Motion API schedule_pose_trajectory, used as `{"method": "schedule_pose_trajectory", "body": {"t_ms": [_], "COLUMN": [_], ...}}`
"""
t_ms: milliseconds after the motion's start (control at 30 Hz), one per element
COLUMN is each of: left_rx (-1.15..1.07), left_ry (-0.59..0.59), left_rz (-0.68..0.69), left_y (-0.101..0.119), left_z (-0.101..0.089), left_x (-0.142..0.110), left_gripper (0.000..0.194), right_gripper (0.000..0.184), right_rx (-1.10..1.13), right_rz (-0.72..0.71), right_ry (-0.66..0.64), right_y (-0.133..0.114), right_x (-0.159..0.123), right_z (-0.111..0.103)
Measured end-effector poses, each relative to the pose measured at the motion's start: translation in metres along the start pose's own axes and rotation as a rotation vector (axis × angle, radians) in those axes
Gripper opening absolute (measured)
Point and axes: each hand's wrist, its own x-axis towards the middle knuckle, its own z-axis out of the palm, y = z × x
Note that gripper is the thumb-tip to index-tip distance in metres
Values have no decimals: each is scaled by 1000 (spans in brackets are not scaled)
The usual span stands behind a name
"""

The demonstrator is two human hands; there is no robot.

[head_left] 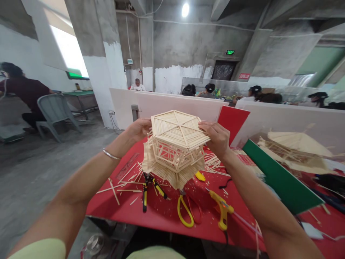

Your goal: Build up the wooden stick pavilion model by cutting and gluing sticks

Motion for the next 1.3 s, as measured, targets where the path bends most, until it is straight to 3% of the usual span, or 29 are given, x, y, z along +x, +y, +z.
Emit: {"method": "schedule_pose_trajectory", "body": {"t_ms": [100, 200, 300, 567, 800, 1033, 1167, 1300], "left_rx": [-6, 19, 77, 173, 281, 367, 421, 414], "left_ry": [-49, -4, -3, -76, -78, -34, -69, -110], "left_rz": [2, 121, 145, 161, 224, 258, 294, 303], "left_y": [4, 5, 2, 0, 4, 7, 14, 24], "left_z": [-2, -6, -12, -5, -1, -1, 0, -15], "left_x": [-7, -12, -13, -3, 10, 11, 10, 23], "left_gripper": [47, 59, 70, 51, 62, 53, 44, 39], "right_gripper": [22, 25, 29, 33, 33, 24, 22, 15], "right_rx": [50, 50, 18, -101, -106, -65, -44, 124], "right_rz": [-7, -28, -55, -91, -102, -71, -39, 59], "right_ry": [51, 55, 19, 55, 30, 33, 16, -31], "right_y": [0, -3, -4, 5, 19, 26, 31, 46], "right_x": [6, 12, 12, 5, 5, 8, 7, 13], "right_z": [3, 4, 5, 0, -5, 6, 13, 23]}}
